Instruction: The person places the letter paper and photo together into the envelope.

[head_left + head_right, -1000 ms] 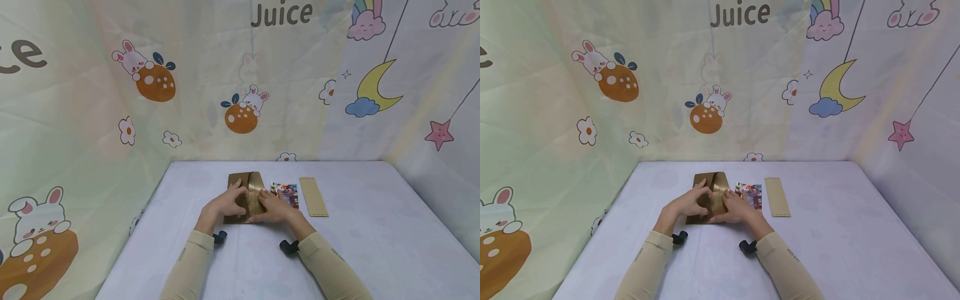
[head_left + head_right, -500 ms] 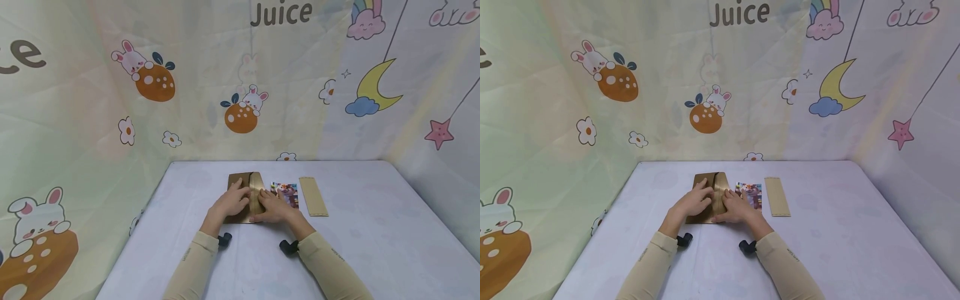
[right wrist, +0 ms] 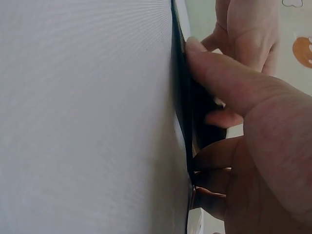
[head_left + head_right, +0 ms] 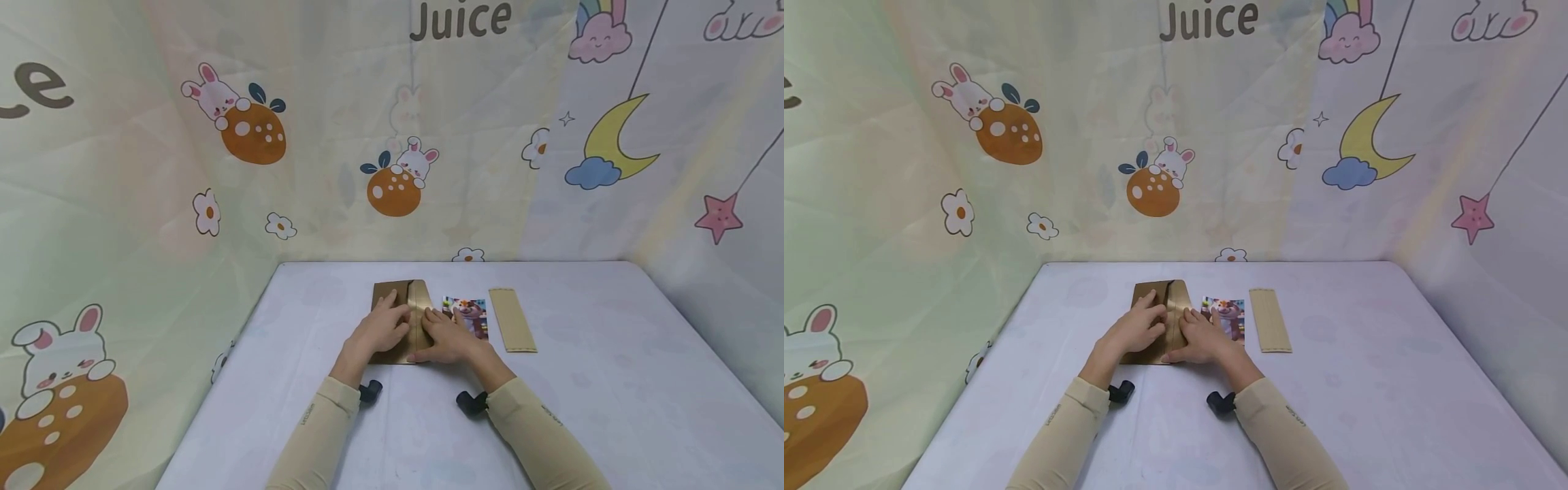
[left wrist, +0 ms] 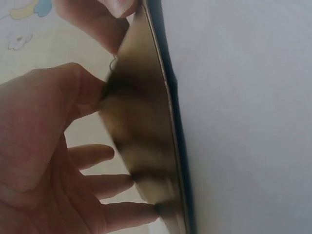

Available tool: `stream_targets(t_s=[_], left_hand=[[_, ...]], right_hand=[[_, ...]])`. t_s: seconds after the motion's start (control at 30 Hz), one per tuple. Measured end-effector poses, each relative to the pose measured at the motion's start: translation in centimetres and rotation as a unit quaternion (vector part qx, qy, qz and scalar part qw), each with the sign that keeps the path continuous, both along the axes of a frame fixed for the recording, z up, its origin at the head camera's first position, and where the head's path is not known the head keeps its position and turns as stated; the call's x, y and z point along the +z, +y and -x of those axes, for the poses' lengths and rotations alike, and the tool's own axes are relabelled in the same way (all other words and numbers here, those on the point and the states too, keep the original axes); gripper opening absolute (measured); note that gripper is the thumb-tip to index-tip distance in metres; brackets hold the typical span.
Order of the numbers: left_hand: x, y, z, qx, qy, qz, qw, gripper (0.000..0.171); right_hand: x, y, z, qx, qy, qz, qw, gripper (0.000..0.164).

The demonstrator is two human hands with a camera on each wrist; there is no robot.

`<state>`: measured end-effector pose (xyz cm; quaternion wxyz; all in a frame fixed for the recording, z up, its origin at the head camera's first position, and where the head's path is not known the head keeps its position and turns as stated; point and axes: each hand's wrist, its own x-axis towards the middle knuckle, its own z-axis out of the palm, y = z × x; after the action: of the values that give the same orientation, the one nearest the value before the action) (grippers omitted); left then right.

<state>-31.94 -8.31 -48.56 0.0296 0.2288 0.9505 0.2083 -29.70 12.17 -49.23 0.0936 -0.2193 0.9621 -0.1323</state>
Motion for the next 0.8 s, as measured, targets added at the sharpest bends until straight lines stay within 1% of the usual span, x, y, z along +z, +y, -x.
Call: stream_targets(t_s=[0.07,0.13,0.2,0.3,0.43,0.53,0.57,0.67,0.8], left_hand=[[-0.03,0.07,-0.03,0.004,-0.001,0.004,1.0,0.024],[-0.05,0.18,-0.04,0.007,-0.001,0.005,1.0,0.028],[-0.05,0.28,-0.07,0.009,0.003,0.005,0.9999,0.025],[-0.02,0.39,-0.12,0.01,0.013,0.003,0.9999,0.016],[0.02,0.56,-0.21,0.014,0.028,0.001,0.9995,0.019],[-0.03,0.75,-0.27,0.026,0.034,0.006,0.9991,0.011],[-0.06,0.81,-0.3,0.029,0.033,0.011,0.999,0.011],[-0.14,0.94,-0.33,0.04,0.024,0.023,0.9987,0.017],[-0.11,1.02,-0.31,0.045,0.016,0.02,0.9987,0.034]], right_hand=[[-0.03,-0.02,0.03,0.001,-0.001,0.001,1.0,0.109],[-0.01,-0.05,0.03,0.002,-0.002,-0.001,1.0,0.109],[0.01,-0.06,-0.01,0.003,-0.003,-0.002,1.0,0.109],[0.05,-0.09,-0.03,0.004,-0.003,-0.005,1.0,0.108],[0.05,-0.07,-0.05,0.002,-0.007,0.0,1.0,0.109],[0.07,-0.08,-0.09,0.001,-0.005,0.005,1.0,0.108],[0.08,-0.1,-0.1,0.002,-0.004,0.006,1.0,0.108],[0.09,-0.16,-0.12,0.005,-0.002,0.005,1.0,0.107],[0.11,-0.16,-0.23,0.006,0.001,0.003,1.0,0.107]])
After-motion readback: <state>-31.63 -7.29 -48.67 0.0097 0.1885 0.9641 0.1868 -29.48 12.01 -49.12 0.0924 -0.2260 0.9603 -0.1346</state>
